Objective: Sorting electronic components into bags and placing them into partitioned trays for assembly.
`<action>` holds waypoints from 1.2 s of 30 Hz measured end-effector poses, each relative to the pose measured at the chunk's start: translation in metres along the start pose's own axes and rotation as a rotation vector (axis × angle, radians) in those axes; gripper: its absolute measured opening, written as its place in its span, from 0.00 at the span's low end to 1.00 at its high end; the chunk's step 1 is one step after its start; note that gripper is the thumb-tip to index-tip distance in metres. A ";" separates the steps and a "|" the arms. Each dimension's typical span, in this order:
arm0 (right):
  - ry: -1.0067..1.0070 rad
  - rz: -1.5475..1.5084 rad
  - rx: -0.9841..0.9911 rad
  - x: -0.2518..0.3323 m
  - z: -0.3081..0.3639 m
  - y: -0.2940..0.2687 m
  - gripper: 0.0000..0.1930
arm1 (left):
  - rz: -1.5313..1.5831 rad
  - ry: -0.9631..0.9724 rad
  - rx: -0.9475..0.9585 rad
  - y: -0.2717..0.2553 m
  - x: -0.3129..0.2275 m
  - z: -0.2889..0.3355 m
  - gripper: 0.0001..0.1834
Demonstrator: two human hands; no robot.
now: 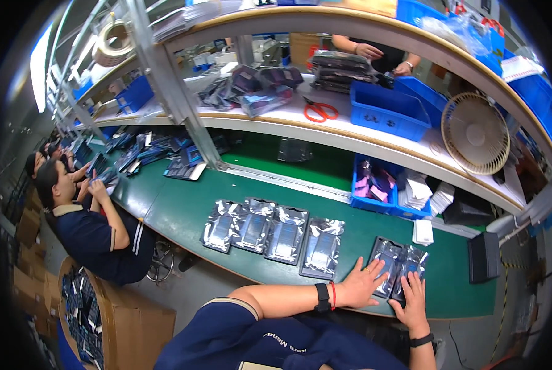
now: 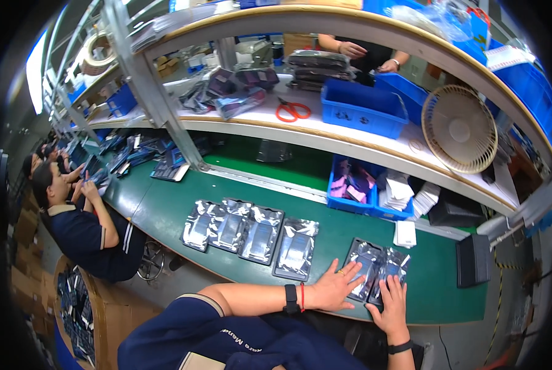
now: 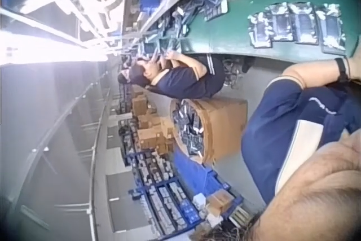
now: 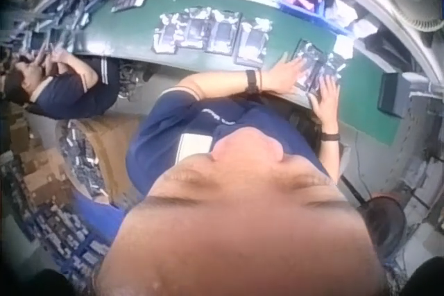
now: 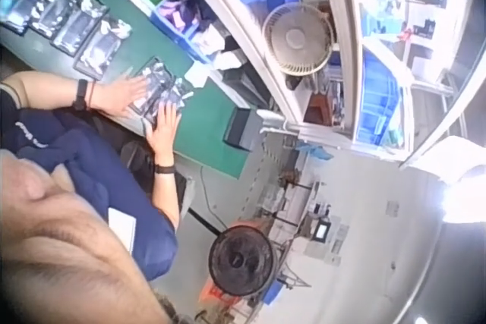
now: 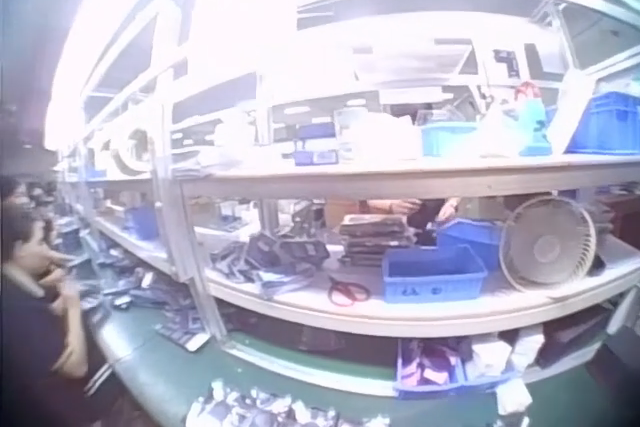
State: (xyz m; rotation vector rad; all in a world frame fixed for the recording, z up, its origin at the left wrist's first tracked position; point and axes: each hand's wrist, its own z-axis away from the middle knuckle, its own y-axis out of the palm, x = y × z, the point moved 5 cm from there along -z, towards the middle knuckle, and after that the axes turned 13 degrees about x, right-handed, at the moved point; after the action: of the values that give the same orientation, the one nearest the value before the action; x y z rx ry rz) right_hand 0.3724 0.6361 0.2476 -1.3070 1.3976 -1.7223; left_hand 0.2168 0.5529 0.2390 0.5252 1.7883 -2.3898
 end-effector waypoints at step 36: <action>-0.536 -0.039 0.247 0.395 -0.294 0.141 0.32 | 0.008 -1.213 -1.013 -0.065 0.437 0.527 0.32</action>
State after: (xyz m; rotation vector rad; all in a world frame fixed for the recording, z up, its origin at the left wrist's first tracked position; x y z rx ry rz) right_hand -0.0636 0.3677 0.2525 -1.5110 0.8322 -1.3693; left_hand -0.3191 0.1246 0.2804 -0.8214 1.8420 -0.9426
